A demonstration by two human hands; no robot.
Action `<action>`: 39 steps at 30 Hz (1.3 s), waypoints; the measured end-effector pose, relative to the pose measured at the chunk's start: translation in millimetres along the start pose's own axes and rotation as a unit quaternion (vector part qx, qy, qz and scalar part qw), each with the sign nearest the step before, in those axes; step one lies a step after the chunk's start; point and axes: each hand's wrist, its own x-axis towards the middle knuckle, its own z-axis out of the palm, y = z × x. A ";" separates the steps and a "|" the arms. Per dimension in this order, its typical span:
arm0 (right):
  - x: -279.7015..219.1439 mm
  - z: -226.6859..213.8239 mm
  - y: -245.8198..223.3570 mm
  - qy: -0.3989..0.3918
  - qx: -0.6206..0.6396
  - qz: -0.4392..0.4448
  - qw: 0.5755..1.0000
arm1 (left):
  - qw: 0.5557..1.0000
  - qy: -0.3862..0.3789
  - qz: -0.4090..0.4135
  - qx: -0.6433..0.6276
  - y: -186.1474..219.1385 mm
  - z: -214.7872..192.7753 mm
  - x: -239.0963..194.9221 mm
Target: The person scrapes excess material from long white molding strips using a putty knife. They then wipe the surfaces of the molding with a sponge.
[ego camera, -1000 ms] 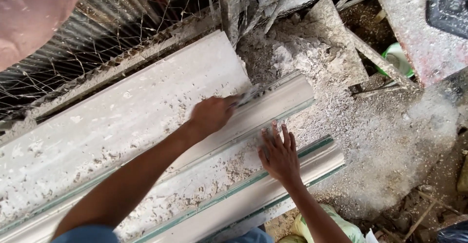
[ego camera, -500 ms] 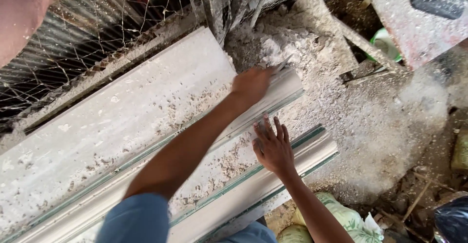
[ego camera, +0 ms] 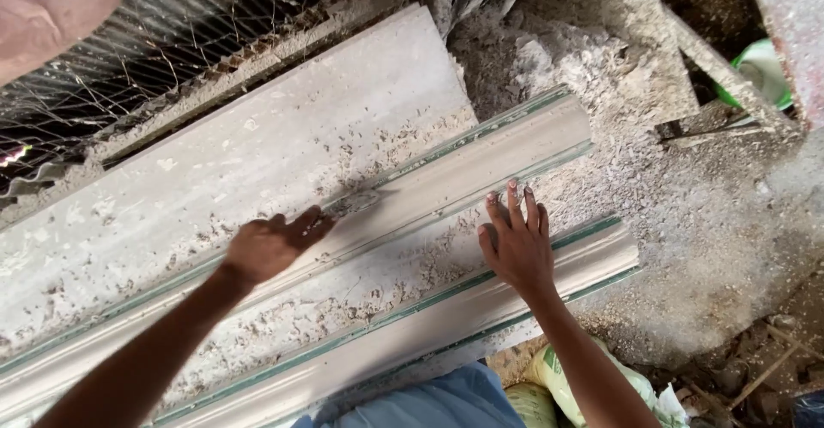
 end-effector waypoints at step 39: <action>-1.7 -1.6 -0.6 -0.018 0.022 0.020 0.999 | 0.884 -0.075 -0.154 -0.436 63.0 -57.2 49.6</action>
